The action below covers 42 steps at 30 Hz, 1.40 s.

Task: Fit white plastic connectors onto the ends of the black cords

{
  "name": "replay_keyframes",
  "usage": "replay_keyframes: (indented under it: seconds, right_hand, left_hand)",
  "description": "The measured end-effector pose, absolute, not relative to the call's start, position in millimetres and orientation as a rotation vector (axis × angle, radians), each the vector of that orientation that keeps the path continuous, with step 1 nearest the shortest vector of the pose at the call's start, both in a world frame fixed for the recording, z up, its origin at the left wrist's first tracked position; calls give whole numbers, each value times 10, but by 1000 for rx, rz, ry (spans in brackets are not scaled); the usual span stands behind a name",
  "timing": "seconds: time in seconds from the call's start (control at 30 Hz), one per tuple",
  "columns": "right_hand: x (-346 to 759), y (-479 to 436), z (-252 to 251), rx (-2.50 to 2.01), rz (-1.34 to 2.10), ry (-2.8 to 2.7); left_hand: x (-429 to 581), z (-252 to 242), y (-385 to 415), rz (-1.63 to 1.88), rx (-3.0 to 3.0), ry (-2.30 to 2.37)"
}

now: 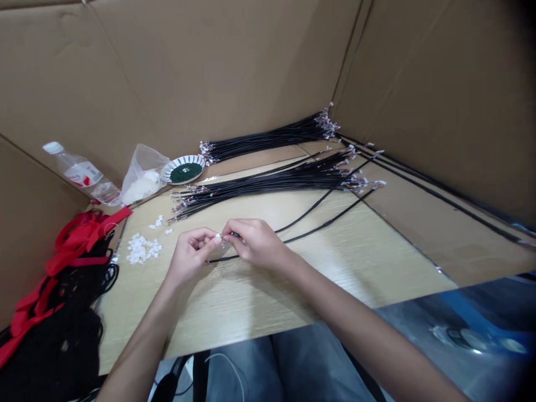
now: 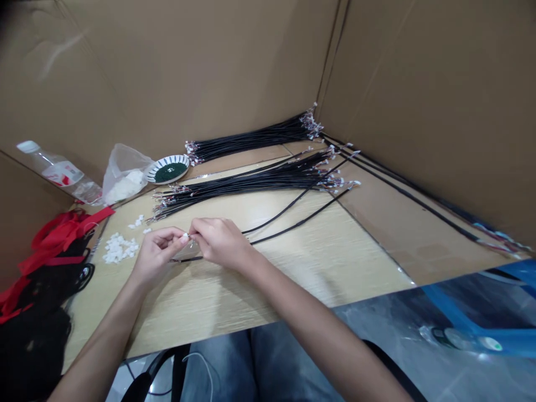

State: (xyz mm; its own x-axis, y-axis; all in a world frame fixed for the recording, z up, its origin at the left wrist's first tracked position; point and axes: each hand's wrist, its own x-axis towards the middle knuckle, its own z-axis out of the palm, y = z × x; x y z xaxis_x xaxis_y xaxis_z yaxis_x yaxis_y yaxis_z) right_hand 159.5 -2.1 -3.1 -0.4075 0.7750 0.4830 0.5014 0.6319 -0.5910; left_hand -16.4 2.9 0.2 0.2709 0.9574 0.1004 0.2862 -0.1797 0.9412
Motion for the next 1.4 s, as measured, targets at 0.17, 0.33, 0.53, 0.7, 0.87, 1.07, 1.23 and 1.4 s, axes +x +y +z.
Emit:
replay_keyframes:
  seconds: [0.17, 0.33, 0.53, 0.7, 0.87, 1.07, 1.23, 1.4]
  right_hand:
    - [1575, -26, -54, -1018, 399, -2100]
    - [1557, -28, -70, -1051, 362, -2125]
    - [1546, -27, -80, -1088, 318, -2167]
    - [1543, -25, -92, -1123, 261, -2212]
    - [1538, -19, -96, -1143, 213, -2247]
    - [1521, -29, -116, -1166, 155, -2267]
    - [1522, -33, -110, -1124, 297, -2122]
    - [1533, 2, -64, -1020, 651, -1886]
  left_hand:
    - [-153, -4, 32, 967, 1668, 1165]
    - [-141, -8, 23, 976, 1688, 1173]
    - [-132, -20, 2, 979, 1706, 1194]
    - [-132, -46, 8, 973, 1734, 1195]
    - [-140, -76, 21, 965, 1755, 1203]
    - [-129, -79, 14, 956, 1756, 1227]
    - [-123, -20, 27, 984, 1687, 1200]
    - [-180, -11, 75, 958, 1554, 1076]
